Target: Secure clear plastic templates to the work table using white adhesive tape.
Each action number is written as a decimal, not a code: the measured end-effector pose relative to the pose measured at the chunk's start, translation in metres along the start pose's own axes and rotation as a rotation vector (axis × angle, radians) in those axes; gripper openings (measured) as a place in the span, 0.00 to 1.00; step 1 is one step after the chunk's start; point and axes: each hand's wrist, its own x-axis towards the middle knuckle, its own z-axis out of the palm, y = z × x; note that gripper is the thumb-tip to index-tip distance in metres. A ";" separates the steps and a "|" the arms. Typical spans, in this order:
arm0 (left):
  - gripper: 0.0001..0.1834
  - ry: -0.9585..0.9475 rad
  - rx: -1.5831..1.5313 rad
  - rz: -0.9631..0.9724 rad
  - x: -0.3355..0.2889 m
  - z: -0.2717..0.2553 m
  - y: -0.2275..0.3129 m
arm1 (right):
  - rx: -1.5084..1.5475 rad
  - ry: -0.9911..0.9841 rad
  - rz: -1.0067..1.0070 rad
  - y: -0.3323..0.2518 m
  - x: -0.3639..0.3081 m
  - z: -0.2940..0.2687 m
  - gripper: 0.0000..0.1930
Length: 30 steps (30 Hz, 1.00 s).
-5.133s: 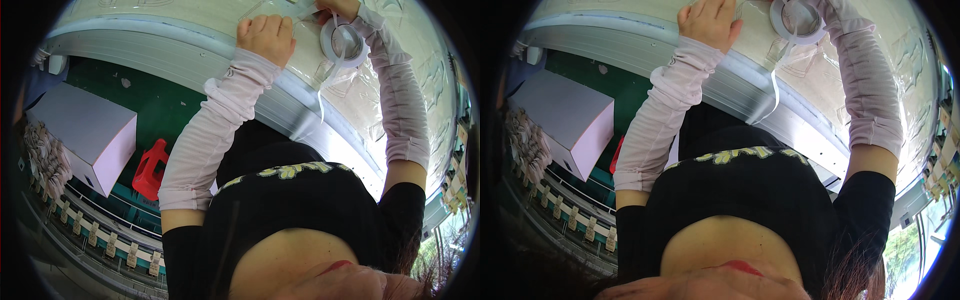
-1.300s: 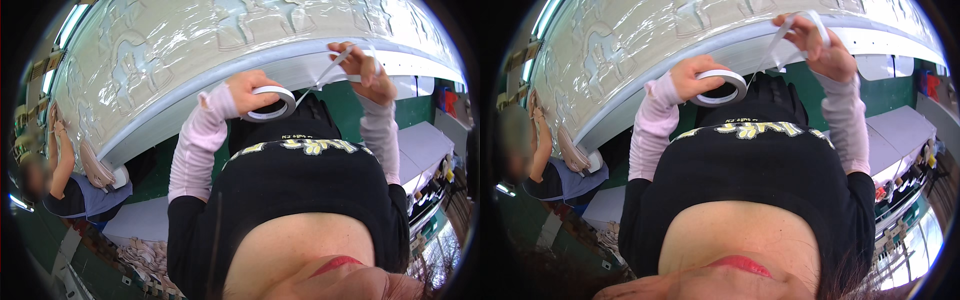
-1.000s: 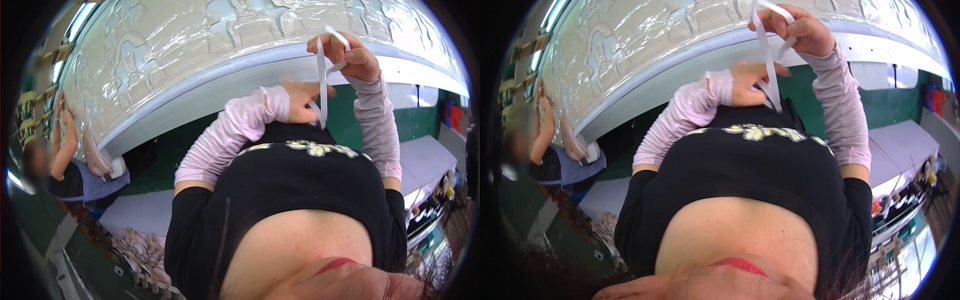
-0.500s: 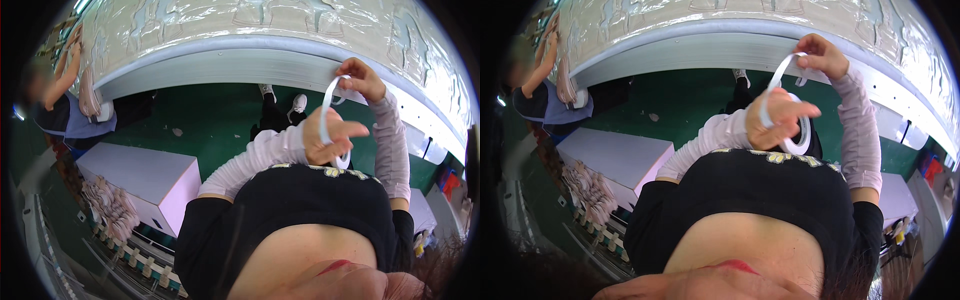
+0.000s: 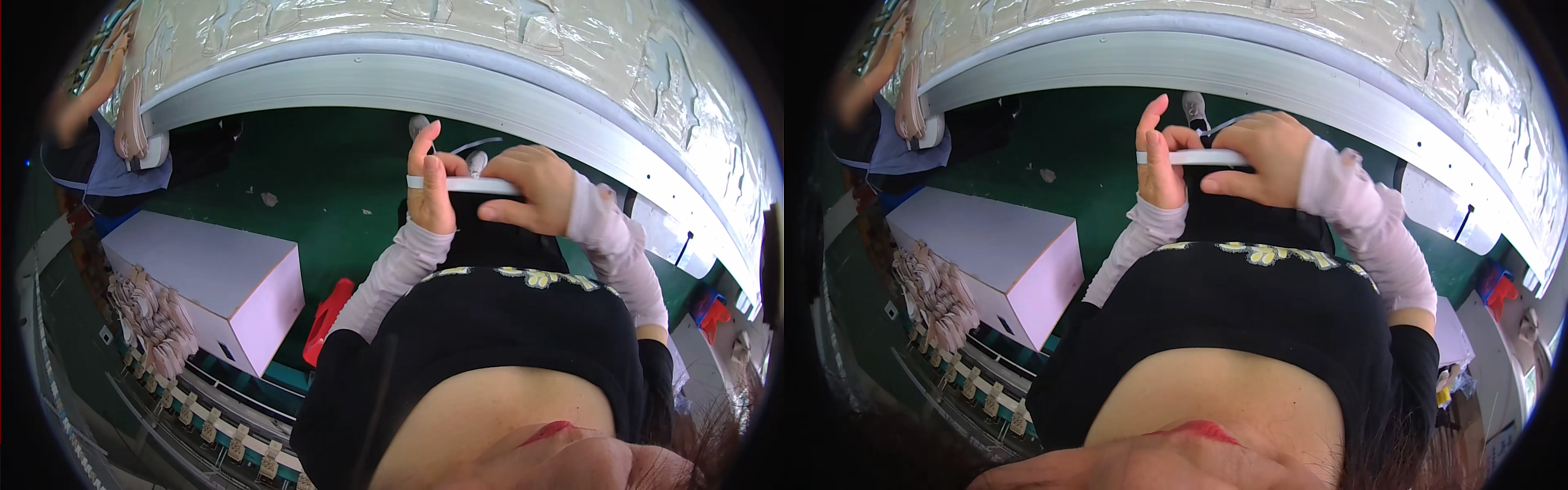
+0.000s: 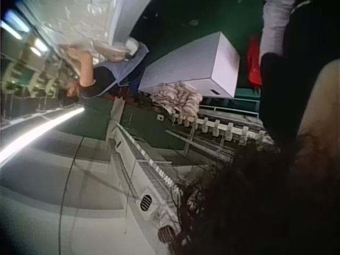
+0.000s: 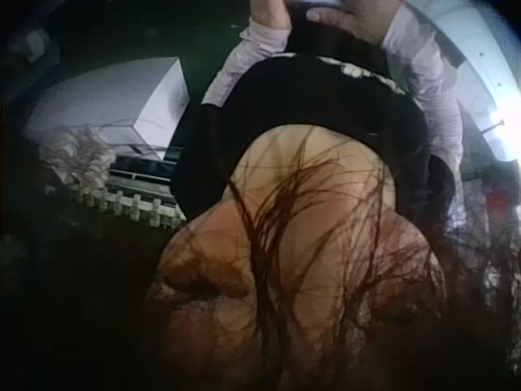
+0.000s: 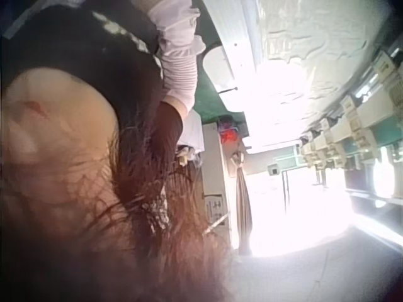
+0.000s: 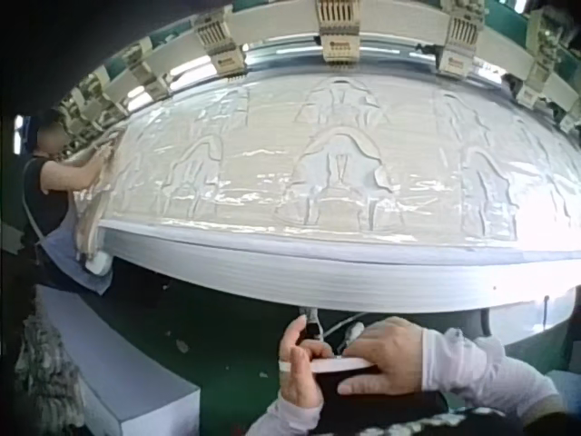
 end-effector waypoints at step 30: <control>0.14 -0.440 0.271 -0.199 0.155 -0.052 0.005 | -0.548 -0.255 0.330 0.036 0.145 -0.168 0.05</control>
